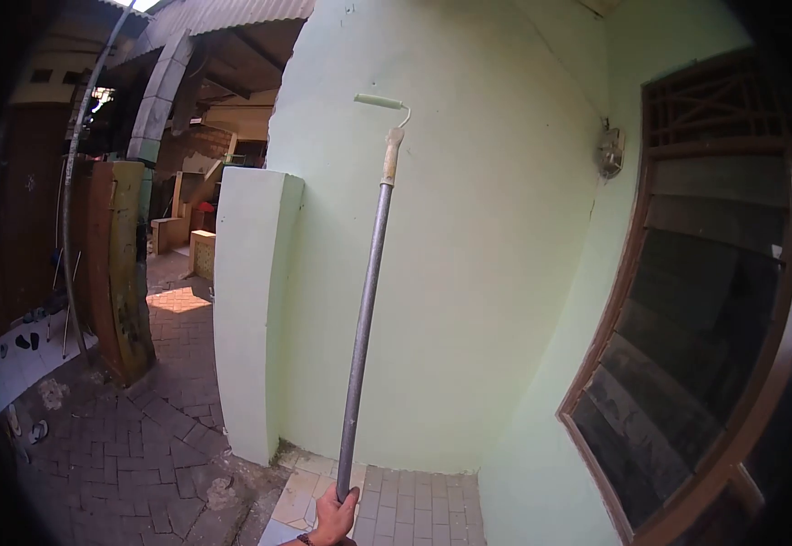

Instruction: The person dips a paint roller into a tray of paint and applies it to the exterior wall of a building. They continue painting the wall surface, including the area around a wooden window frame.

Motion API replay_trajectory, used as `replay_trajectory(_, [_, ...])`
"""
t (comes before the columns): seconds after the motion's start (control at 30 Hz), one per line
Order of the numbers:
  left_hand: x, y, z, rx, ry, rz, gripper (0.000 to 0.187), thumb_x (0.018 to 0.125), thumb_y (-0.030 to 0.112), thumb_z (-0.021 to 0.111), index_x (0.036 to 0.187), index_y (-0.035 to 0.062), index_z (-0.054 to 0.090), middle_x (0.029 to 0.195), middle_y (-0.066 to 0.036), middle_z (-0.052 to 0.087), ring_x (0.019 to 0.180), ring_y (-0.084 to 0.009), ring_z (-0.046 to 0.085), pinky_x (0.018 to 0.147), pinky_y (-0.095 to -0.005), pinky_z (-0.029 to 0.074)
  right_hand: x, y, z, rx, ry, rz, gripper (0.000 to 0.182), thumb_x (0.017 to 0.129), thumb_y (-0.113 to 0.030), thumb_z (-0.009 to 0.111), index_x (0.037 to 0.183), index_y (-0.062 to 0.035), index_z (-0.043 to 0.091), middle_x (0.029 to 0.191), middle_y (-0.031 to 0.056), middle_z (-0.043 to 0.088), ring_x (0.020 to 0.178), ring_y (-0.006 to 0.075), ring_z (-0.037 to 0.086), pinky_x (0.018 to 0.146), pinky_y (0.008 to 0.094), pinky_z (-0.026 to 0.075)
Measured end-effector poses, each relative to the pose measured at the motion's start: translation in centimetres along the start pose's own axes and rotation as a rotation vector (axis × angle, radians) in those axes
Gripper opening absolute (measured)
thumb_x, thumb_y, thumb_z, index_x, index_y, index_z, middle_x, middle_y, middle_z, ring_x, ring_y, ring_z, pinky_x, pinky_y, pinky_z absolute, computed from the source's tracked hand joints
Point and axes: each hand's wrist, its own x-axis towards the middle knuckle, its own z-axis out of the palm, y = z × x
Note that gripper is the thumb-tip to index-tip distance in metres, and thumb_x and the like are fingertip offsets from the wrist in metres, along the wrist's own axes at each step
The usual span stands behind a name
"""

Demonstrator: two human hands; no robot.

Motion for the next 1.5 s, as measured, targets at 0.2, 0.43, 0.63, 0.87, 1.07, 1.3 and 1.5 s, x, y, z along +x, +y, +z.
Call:
replay_trajectory(0.2, [15.3, 6.8, 5.0, 0.001, 0.014, 0.107, 0.035, 0.085, 0.035, 0.062, 0.074, 0.0035, 0.051, 0.054, -0.012, 0.052, 0.050, -0.0243, 0.053, 0.052, -0.0381, 0.044, 15.3, -6.6, -2.2, -0.024, -0.034, -0.141, 0.031, 0.089, -0.019, 0.061, 0.113, 0.0001, 0.057, 0.086, 0.0077, 0.065, 0.072, 0.0121, 0.059, 0.058, 0.0288, 0.048])
replay_trajectory(0.43, [27.9, 7.5, 7.1, 0.011, 0.013, 0.215, 0.036, 0.087, 0.036, 0.061, 0.078, 0.0032, 0.049, 0.055, -0.015, 0.053, 0.051, -0.0321, 0.054, 0.051, -0.0417, 0.042, 29.4, -7.2, -1.9, -0.152, 0.132, -0.349, 0.027, 0.095, -0.020, 0.054, 0.111, 0.0005, 0.058, 0.092, 0.0059, 0.062, 0.077, 0.0142, 0.058, 0.061, 0.0285, 0.049])
replay_trajectory(0.63, [39.2, 9.6, 5.3, 0.025, -0.338, 0.290, 0.038, 0.090, 0.037, 0.058, 0.094, 0.0003, 0.051, 0.066, -0.015, 0.059, 0.057, -0.0318, 0.058, 0.055, -0.0409, 0.046, 38.0, -15.6, 1.8, -0.231, 0.373, -0.716, 0.033, 0.091, -0.035, 0.057, 0.093, -0.0028, 0.060, 0.068, 0.0030, 0.054, 0.058, 0.0146, 0.050, 0.051, 0.0314, 0.043])
replay_trajectory(0.87, [53.1, 12.9, -1.8, 0.220, -0.287, 0.585, 0.045, 0.090, 0.036, 0.057, 0.115, -0.0008, 0.056, 0.081, -0.014, 0.062, 0.065, -0.0243, 0.059, 0.065, -0.0368, 0.049, 49.5, -34.0, 2.5, -0.180, 0.353, -0.811, 0.019, 0.091, -0.018, 0.058, 0.097, -0.0002, 0.053, 0.060, -0.0013, 0.050, 0.042, 0.0052, 0.046, 0.036, 0.0231, 0.038])
replay_trajectory(1.07, [63.3, 14.8, -6.8, 0.358, -0.053, 0.818, 0.026, 0.085, 0.023, 0.065, 0.097, 0.0006, 0.061, 0.074, -0.012, 0.061, 0.066, -0.0217, 0.059, 0.061, -0.0338, 0.048, 58.6, -51.0, 4.5, -0.233, 0.293, -0.976, 0.023, 0.092, -0.018, 0.056, 0.106, -0.0008, 0.049, 0.068, -0.0001, 0.046, 0.046, 0.0043, 0.043, 0.034, 0.0209, 0.037])
replay_trajectory(1.3, [73.1, 20.5, -10.5, 0.635, 0.264, 1.129, 0.016, 0.083, 0.018, 0.065, 0.090, 0.0042, 0.059, 0.079, -0.009, 0.059, 0.073, -0.0237, 0.057, 0.071, -0.0350, 0.043, 67.2, -64.2, 7.4, -0.285, 0.300, -1.053, 0.025, 0.093, -0.027, 0.056, 0.087, -0.0031, 0.050, 0.068, -0.0010, 0.044, 0.047, 0.0038, 0.040, 0.036, 0.0207, 0.035])
replay_trajectory(1.5, [80.8, 25.7, -12.0, 0.940, 0.598, 1.376, 0.024, 0.078, 0.015, 0.066, 0.096, 0.0013, 0.058, 0.096, -0.012, 0.057, 0.095, -0.0266, 0.053, 0.086, -0.0377, 0.040, 72.0, -68.2, 7.8, -0.262, 0.315, -1.140, 0.025, 0.092, -0.025, 0.054, 0.083, -0.0028, 0.049, 0.065, 0.0002, 0.044, 0.045, 0.0059, 0.041, 0.036, 0.0241, 0.039])
